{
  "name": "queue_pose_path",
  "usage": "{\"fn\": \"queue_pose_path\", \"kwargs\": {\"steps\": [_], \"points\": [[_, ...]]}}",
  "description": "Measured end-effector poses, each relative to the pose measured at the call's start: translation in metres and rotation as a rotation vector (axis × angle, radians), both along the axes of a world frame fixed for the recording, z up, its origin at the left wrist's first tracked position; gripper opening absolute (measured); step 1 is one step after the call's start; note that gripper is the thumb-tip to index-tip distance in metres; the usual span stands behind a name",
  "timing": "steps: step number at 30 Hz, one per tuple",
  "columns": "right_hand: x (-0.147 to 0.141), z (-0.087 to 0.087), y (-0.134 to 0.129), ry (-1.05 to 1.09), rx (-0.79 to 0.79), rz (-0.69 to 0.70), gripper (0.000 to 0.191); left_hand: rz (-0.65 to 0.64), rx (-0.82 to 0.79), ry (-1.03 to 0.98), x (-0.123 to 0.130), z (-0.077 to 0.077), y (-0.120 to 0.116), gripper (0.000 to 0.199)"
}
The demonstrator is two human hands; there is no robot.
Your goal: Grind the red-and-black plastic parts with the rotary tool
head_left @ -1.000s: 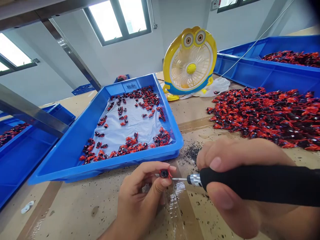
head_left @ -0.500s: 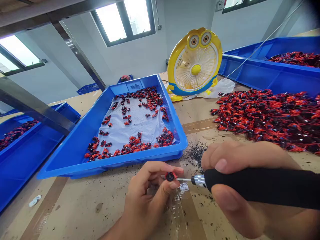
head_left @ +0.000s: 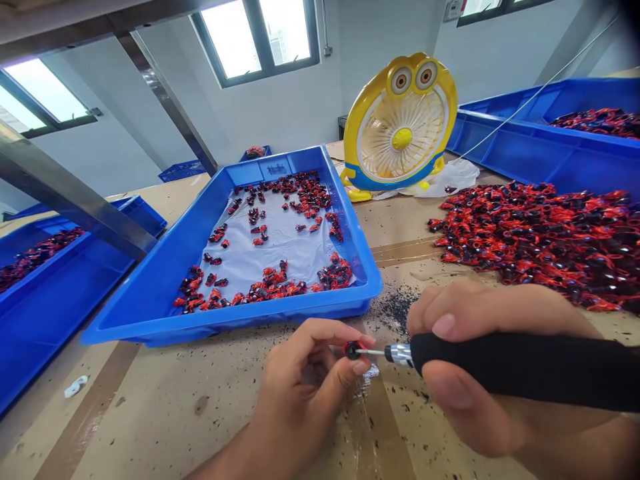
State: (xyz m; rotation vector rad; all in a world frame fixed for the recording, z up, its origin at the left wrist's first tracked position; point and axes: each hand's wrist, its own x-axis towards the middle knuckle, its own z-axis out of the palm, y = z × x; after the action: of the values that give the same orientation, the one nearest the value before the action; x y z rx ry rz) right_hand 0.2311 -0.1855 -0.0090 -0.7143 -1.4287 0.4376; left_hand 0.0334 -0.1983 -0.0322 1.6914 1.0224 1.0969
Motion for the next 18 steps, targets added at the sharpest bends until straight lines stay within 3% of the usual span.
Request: {"fn": "queue_pose_path", "kwargs": {"steps": [8, 18], "points": [[-0.005, -0.015, -0.006, 0.069, 0.11, -0.078, 0.022, 0.041, 0.088, 0.038, 0.002, 0.004, 0.002, 0.017], [-0.007, -0.016, -0.009, -0.015, 0.087, -0.112, 0.021, 0.06, 0.196, 0.089, 0.003, 0.008, 0.002, 0.021]]}}
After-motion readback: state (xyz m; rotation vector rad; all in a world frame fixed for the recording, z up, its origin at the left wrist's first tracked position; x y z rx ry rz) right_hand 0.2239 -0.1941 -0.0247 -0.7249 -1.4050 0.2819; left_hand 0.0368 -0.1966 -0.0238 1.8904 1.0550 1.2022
